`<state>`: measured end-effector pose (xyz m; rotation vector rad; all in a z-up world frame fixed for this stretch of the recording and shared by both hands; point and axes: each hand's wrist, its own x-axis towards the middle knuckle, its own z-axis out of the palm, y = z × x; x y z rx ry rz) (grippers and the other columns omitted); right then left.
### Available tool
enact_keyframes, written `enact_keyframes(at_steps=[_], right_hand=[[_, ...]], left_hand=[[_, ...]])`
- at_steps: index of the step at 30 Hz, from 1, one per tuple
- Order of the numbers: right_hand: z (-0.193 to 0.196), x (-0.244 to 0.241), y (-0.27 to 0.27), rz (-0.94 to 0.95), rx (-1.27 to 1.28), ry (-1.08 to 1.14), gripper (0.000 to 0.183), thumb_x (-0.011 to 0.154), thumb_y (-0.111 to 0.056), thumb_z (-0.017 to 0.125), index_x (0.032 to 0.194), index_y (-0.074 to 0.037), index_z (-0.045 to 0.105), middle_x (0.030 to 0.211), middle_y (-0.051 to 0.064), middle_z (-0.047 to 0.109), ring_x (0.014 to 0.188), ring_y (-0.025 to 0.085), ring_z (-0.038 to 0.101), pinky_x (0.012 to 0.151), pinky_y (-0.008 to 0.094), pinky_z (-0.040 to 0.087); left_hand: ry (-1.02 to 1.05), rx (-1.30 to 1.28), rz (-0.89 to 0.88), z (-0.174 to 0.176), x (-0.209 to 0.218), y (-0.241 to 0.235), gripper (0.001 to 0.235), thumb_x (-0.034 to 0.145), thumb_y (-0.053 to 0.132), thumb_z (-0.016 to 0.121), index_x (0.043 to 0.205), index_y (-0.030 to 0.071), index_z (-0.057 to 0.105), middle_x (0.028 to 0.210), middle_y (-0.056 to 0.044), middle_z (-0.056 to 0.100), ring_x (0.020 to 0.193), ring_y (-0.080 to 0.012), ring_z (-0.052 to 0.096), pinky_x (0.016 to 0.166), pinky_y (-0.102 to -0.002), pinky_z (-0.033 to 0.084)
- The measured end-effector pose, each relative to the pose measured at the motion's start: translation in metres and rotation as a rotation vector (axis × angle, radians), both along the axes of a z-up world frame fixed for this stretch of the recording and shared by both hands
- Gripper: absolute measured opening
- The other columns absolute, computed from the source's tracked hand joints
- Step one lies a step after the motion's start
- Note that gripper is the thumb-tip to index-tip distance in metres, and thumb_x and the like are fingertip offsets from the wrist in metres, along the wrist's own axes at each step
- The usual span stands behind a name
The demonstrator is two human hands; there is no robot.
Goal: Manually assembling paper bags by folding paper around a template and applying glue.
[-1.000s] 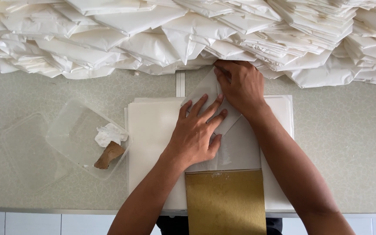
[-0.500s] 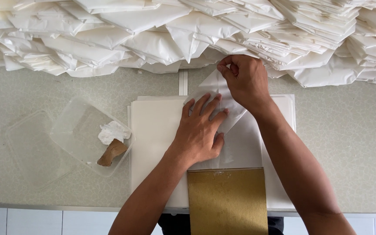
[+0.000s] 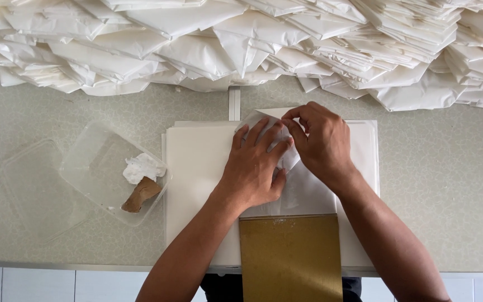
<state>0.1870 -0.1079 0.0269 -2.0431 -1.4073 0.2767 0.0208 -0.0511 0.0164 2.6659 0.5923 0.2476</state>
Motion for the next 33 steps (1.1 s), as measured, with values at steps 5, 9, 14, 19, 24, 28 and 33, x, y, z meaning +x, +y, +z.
enact_keyframes(at_steps=[5,9,14,19,24,28,33], right_hand=[[-0.003,-0.006,-0.008,-0.001,-0.041,-0.061,0.004,0.094,-0.017,0.075,0.096,-0.015,0.076,0.067,0.000,0.050,0.069,0.023,0.064,0.064,0.039,0.053],[-0.006,-0.004,-0.011,0.023,-0.073,-0.125,0.003,0.094,-0.016,0.076,0.096,-0.015,0.077,0.068,0.000,0.054,0.073,0.022,0.067,0.068,0.037,0.054],[-0.008,-0.004,-0.013,0.071,-0.152,-0.235,0.006,0.093,-0.018,0.074,0.097,-0.016,0.078,0.074,0.000,0.061,0.082,0.021,0.068,0.078,0.036,0.055],[0.016,-0.010,-0.024,0.119,-0.157,-0.372,0.005,0.090,-0.022,0.079,0.086,-0.018,0.078,0.071,-0.001,0.054,0.074,0.018,0.062,0.076,0.033,0.053],[0.017,-0.007,-0.036,0.126,-0.173,-0.310,0.006,0.089,-0.024,0.077,0.091,-0.018,0.077,0.074,0.000,0.058,0.078,0.020,0.065,0.075,0.035,0.053],[0.016,-0.003,-0.046,0.210,-0.123,-0.199,0.011,0.088,-0.008,0.070,0.097,-0.012,0.075,0.085,0.004,0.065,0.088,0.026,0.069,0.080,0.038,0.055],[0.026,-0.001,-0.053,0.363,-0.126,-0.158,0.019,0.078,-0.001,0.071,0.094,-0.011,0.075,0.099,0.007,0.069,0.096,0.030,0.070,0.085,0.042,0.055]], left_hand=[[-0.077,-0.025,0.052,-0.003,-0.002,0.003,0.054,0.075,0.032,0.077,0.122,0.008,0.068,0.136,-0.021,0.053,0.143,-0.0483,0.042,0.118,-0.060,0.034],[-0.181,-0.119,0.086,0.008,-0.002,0.003,0.065,0.072,0.028,0.089,0.116,-0.002,0.052,0.128,-0.023,0.044,0.141,-0.0542,0.038,0.119,-0.059,0.035],[0.066,-0.021,0.064,0.012,-0.003,0.004,0.088,0.079,0.045,0.073,0.151,0.002,0.045,0.157,-0.020,0.043,0.149,-0.0426,0.034,0.119,-0.052,0.032],[0.078,0.016,0.040,0.012,0.000,0.007,0.083,0.079,0.047,0.066,0.146,0.001,0.050,0.158,-0.019,0.043,0.149,-0.0408,0.035,0.113,-0.051,0.035],[0.092,0.010,0.008,0.008,-0.001,0.013,0.083,0.080,0.050,0.065,0.147,0.003,0.050,0.159,-0.017,0.043,0.149,-0.0389,0.036,0.112,-0.051,0.035],[0.059,-0.078,-0.034,0.011,-0.008,0.020,0.078,0.074,0.040,0.069,0.145,0.009,0.054,0.157,-0.013,0.047,0.149,-0.0395,0.035,0.111,-0.053,0.034],[-0.010,-0.177,-0.066,0.010,-0.010,0.027,0.067,0.069,0.009,0.053,0.135,0.012,0.062,0.151,-0.009,0.057,0.149,-0.0408,0.036,0.111,-0.053,0.034]])
